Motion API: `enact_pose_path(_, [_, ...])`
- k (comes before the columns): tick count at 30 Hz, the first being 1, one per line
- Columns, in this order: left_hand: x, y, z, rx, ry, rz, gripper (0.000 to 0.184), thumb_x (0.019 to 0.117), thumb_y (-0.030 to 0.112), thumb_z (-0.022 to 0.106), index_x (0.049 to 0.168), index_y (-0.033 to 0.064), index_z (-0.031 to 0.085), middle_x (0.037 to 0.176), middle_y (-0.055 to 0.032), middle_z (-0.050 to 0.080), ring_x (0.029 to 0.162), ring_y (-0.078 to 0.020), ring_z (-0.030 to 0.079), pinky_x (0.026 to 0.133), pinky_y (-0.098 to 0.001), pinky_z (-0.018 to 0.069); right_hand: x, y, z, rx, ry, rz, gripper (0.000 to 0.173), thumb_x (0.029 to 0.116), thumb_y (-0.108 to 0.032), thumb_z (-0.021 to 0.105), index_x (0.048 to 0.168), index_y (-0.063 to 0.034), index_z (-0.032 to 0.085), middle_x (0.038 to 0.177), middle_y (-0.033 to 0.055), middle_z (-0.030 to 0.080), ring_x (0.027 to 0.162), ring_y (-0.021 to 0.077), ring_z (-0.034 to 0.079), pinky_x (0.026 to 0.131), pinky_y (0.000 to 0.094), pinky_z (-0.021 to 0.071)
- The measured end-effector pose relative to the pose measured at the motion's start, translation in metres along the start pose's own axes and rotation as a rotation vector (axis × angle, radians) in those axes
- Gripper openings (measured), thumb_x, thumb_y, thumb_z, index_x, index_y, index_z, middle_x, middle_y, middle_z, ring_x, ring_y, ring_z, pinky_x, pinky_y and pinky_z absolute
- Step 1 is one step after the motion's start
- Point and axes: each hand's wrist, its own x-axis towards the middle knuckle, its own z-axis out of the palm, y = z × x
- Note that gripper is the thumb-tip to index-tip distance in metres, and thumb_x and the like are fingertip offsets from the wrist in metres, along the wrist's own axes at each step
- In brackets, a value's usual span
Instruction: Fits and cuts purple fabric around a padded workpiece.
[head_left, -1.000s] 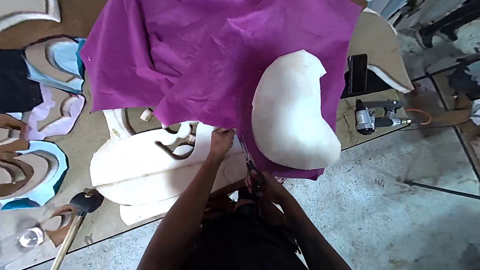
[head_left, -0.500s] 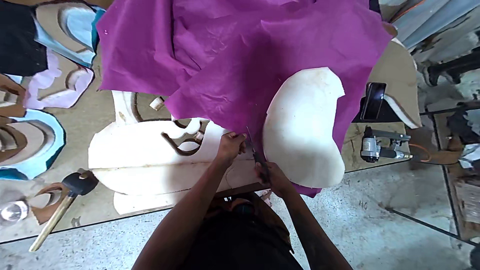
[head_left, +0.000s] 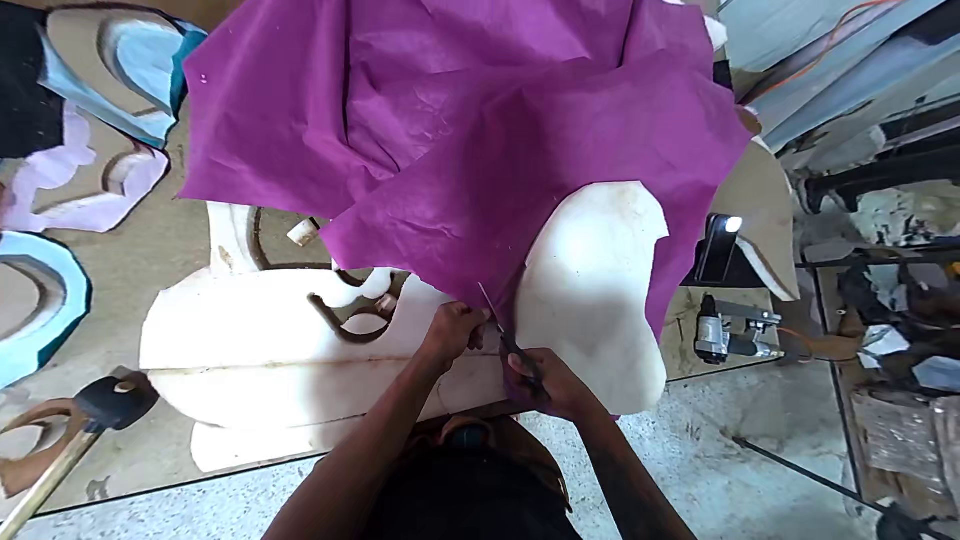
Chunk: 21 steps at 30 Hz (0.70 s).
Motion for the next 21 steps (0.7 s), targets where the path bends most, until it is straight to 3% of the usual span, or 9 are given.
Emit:
enact_pose_path(5, [-0.007, 0.015, -0.014, 0.049, -0.088, 0.044, 0.03, 0.1028, 0.023, 0.064, 0.087, -0.0015, 0.063, 0.066, -0.0105, 0.062, 0.053, -0.0171, 0.058, 0.054, -0.0298, 0.052, 0.003, -0.014, 0.005, 0.017, -0.014, -0.016, 0.043, 0.0922, -0.049, 0.073, 0.087, -0.0072, 0.068, 0.074, 0.0029, 0.063, 0.059, 0.0077, 0.056, 0.052, 0.0216, 0.0445])
enact_pose_path(8, [-0.01, 0.024, -0.02, 0.12, -0.191, 0.075, 0.031, 0.1028, 0.024, 0.064, 0.084, -0.0007, 0.062, 0.065, -0.0098, 0.06, 0.052, -0.016, 0.057, 0.052, -0.0291, 0.0507, 0.017, -0.028, 0.012, 0.059, -0.028, -0.072, 0.044, 0.094, -0.05, 0.07, 0.092, -0.0067, 0.07, 0.077, 0.0037, 0.064, 0.062, 0.0078, 0.056, 0.055, 0.0219, 0.0464])
enact_pose_path(12, [-0.029, 0.039, -0.034, 0.177, -0.323, 0.114, 0.027, 0.1025, 0.024, 0.064, 0.09, 0.0004, 0.066, 0.065, -0.0095, 0.059, 0.054, -0.0161, 0.057, 0.055, -0.0305, 0.0523, 0.041, -0.052, 0.03, 0.044, -0.024, -0.135, 0.044, 0.0928, -0.054, 0.07, 0.096, -0.0096, 0.071, 0.073, 0.0029, 0.061, 0.056, 0.0073, 0.051, 0.05, 0.0217, 0.0422])
enact_pose_path(15, [-0.052, 0.054, -0.056, 0.215, -0.344, 0.168, 0.023, 0.1019, 0.024, 0.064, 0.098, 0.0026, 0.072, 0.069, -0.0099, 0.061, 0.056, -0.0157, 0.057, 0.056, -0.0301, 0.0528, 0.058, -0.066, 0.051, 0.046, -0.021, -0.186, 0.045, 0.095, -0.057, 0.065, 0.093, -0.0124, 0.07, 0.07, 0.0005, 0.059, 0.05, 0.005, 0.046, 0.044, 0.0196, 0.0371])
enact_pose_path(21, [-0.092, 0.071, -0.118, 0.099, -0.352, 0.384, 0.022, 0.098, 0.034, 0.068, 0.095, 0.0123, 0.074, 0.064, -0.0025, 0.059, 0.05, -0.0092, 0.055, 0.049, -0.0256, 0.0515, 0.112, -0.108, 0.106, 0.229, 0.047, -0.33, 0.052, 0.1008, -0.059, 0.054, 0.096, -0.0087, 0.067, 0.074, 0.0026, 0.063, 0.054, 0.008, 0.052, 0.044, 0.0218, 0.0378])
